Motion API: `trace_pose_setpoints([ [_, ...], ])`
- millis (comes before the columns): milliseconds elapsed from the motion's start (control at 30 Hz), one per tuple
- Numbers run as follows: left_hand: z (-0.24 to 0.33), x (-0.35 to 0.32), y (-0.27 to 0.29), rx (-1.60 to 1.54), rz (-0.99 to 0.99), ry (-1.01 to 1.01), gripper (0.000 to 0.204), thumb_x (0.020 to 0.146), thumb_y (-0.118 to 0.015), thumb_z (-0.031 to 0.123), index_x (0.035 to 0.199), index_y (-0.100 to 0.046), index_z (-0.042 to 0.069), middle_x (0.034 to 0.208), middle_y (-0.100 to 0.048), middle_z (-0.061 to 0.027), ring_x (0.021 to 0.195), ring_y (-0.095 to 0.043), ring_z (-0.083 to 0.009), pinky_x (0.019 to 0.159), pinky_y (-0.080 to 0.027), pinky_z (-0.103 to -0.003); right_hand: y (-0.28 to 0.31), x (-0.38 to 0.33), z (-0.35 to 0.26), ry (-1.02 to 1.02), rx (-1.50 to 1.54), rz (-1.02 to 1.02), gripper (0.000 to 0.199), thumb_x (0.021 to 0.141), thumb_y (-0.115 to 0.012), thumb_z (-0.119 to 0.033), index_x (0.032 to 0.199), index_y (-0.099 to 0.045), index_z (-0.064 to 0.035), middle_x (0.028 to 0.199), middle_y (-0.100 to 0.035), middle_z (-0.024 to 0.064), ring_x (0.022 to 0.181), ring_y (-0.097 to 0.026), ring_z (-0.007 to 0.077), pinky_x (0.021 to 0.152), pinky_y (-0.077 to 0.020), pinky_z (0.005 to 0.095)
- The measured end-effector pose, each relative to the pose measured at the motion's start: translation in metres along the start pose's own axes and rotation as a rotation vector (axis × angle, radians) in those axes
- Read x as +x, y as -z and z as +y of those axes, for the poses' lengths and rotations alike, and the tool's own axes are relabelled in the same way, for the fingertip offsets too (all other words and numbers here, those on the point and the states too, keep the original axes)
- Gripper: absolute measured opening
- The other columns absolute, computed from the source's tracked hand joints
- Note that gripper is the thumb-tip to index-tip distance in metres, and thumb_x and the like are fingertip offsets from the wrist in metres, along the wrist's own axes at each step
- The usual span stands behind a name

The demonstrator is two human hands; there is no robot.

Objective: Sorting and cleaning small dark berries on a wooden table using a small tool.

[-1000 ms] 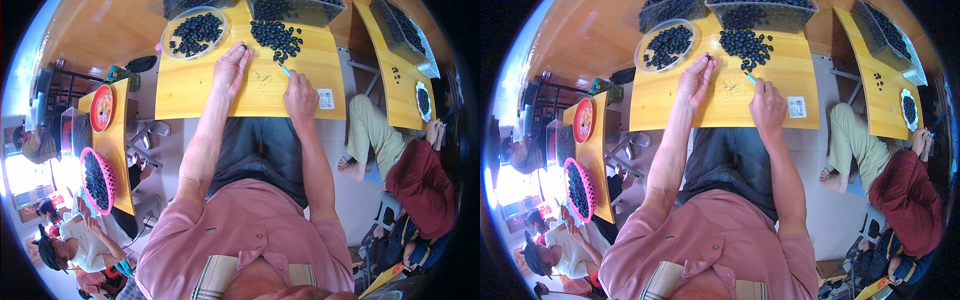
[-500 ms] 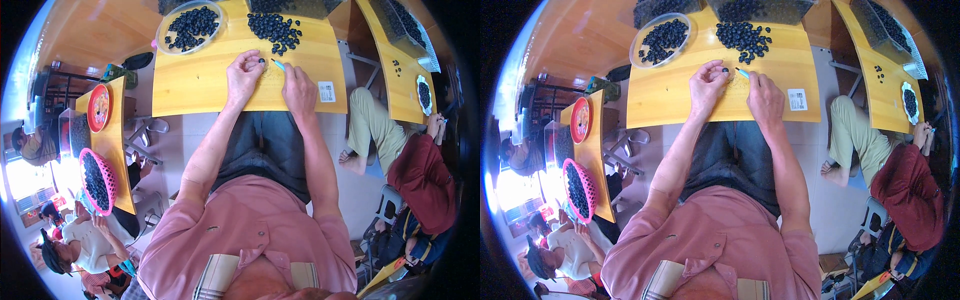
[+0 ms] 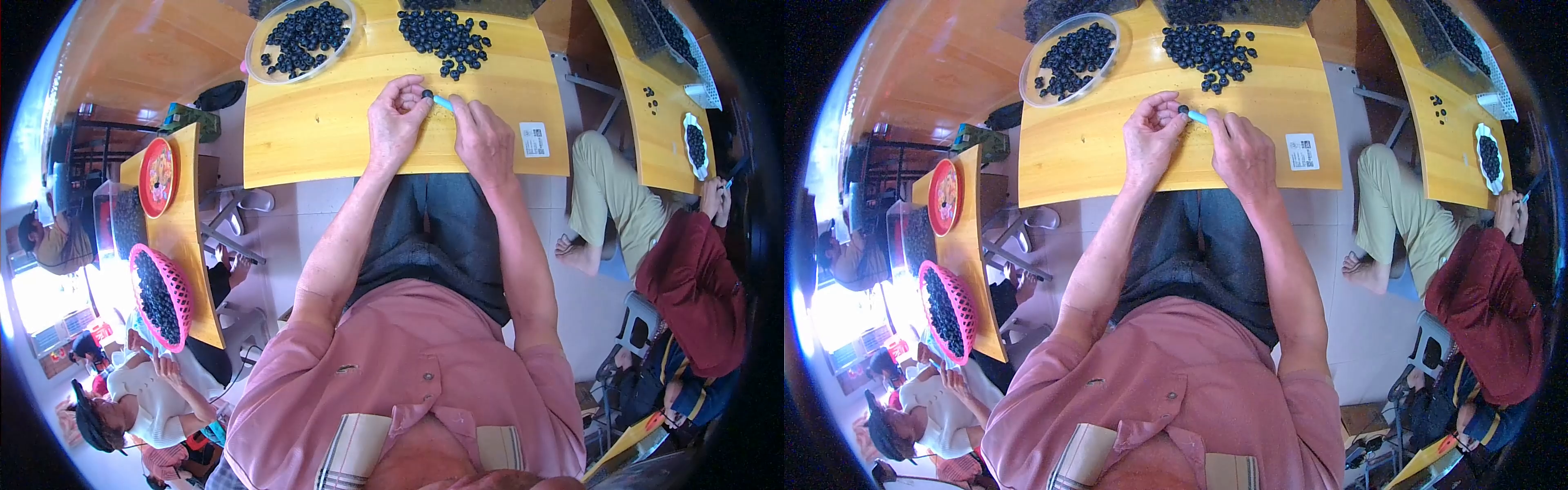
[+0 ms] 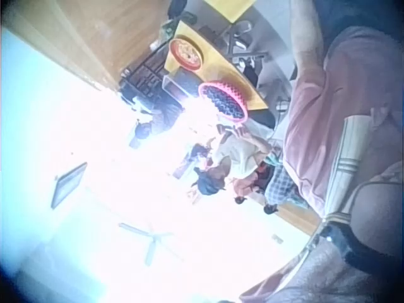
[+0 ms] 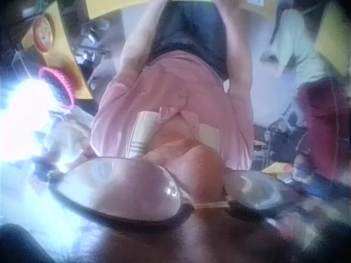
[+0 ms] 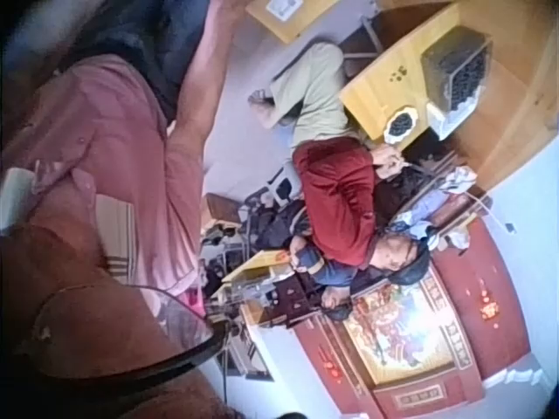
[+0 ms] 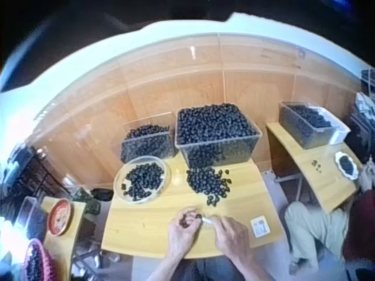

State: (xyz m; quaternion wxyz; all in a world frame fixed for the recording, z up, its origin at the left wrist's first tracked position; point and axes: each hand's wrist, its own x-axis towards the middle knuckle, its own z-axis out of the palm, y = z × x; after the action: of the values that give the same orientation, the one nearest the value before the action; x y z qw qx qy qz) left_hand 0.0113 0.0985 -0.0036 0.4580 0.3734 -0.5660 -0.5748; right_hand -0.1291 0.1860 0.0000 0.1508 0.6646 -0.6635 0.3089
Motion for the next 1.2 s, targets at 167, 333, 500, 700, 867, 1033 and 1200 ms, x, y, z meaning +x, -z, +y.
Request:
trace_pose_setpoints([
  [167, 0.0, -0.002, 0.0, -0.005, -0.01, -0.007, 0.035, 0.088, -0.072, -0.008, 0.122, -0.064, -0.003, 0.099, -0.066, -0.0036, 0.081, -0.061, -0.006, 0.077, -0.053, -0.021, -0.001, 0.0, 0.0, -0.001, -0.002, -0.001, 0.03, 0.085, -0.065, -0.005, 0.115, -0.066, -0.0078, 0.079, -0.054, 0.0056, 0.072, -0.063, 0.0215, 0.06, -0.0536, 0.0368],
  [333, 0.0, -0.002, -0.001, 0.025, -0.017, -0.023, 0.037, 0.088, -0.072, -0.008, 0.123, -0.063, -0.003, 0.1, -0.066, -0.0039, 0.083, -0.061, -0.0062, 0.078, -0.053, -0.021, -0.003, -0.001, 0.001, 0.003, -0.005, 0.003, 0.03, 0.085, -0.065, -0.005, 0.116, -0.065, -0.0074, 0.079, -0.054, 0.0059, 0.071, -0.063, 0.022, 0.06, -0.0535, 0.0369],
  [500, 0.004, -0.003, -0.001, 0.082, -0.028, -0.039, 0.035, 0.089, -0.071, -0.009, 0.122, -0.063, -0.003, 0.101, -0.066, -0.0039, 0.085, -0.061, -0.0073, 0.08, -0.053, -0.022, -0.002, 0.0, 0.001, -0.008, 0.007, 0.006, 0.028, 0.085, -0.065, -0.006, 0.112, -0.065, -0.0067, 0.08, -0.057, 0.0065, 0.074, -0.066, 0.023, 0.061, -0.0555, 0.0378],
  [700, -0.001, -0.006, 0.0, -0.089, -0.026, -0.108, 0.035, 0.09, -0.07, -0.009, 0.123, -0.061, -0.001, 0.106, -0.066, -0.0059, 0.091, -0.064, -0.0093, 0.083, -0.054, -0.023, -0.003, 0.004, 0.003, -0.123, -0.061, -0.094, 0.026, 0.082, -0.066, -0.004, 0.108, -0.066, -0.0067, 0.084, -0.064, 0.0082, 0.078, -0.07, 0.0253, 0.062, -0.0587, 0.0399],
  [867, 0.004, -0.006, 0.0, -0.116, -0.011, -0.079, 0.031, 0.091, -0.07, -0.008, 0.12, -0.063, -0.002, 0.106, -0.066, -0.0062, 0.094, -0.064, -0.0104, 0.085, -0.054, -0.024, -0.004, 0.004, 0.002, -0.114, -0.048, -0.092, 0.026, 0.082, -0.065, -0.003, 0.108, -0.066, -0.0066, 0.084, -0.064, 0.0083, 0.078, -0.07, 0.0256, 0.063, -0.0591, 0.04],
  [1033, 0.005, 0.001, 0.012, 0.104, 0.036, -0.24, 0.02, 0.091, -0.072, -0.005, 0.11, -0.071, 0.0, 0.103, -0.068, -0.0053, 0.091, -0.064, -0.0118, 0.083, -0.054, -0.026, -0.001, 0.005, 0.001, -0.116, -0.077, -0.078, 0.024, 0.083, -0.064, -0.003, 0.107, -0.067, -0.0063, 0.083, -0.063, 0.0086, 0.077, -0.07, 0.0257, 0.062, -0.0589, 0.0401],
  [1200, 0.036, 0.051, 0.076, 0.411, 0.262, -0.459, 0.017, 0.09, -0.074, 0.003, 0.107, -0.074, 0.004, 0.103, -0.069, -0.0081, 0.09, -0.065, -0.0158, 0.082, -0.054, -0.029, -0.003, 0.003, 0.001, -0.147, -0.118, -0.067, 0.025, 0.083, -0.064, -0.003, 0.107, -0.067, -0.0058, 0.083, -0.063, 0.0089, 0.076, -0.07, 0.0257, 0.062, -0.0585, 0.0402],
])
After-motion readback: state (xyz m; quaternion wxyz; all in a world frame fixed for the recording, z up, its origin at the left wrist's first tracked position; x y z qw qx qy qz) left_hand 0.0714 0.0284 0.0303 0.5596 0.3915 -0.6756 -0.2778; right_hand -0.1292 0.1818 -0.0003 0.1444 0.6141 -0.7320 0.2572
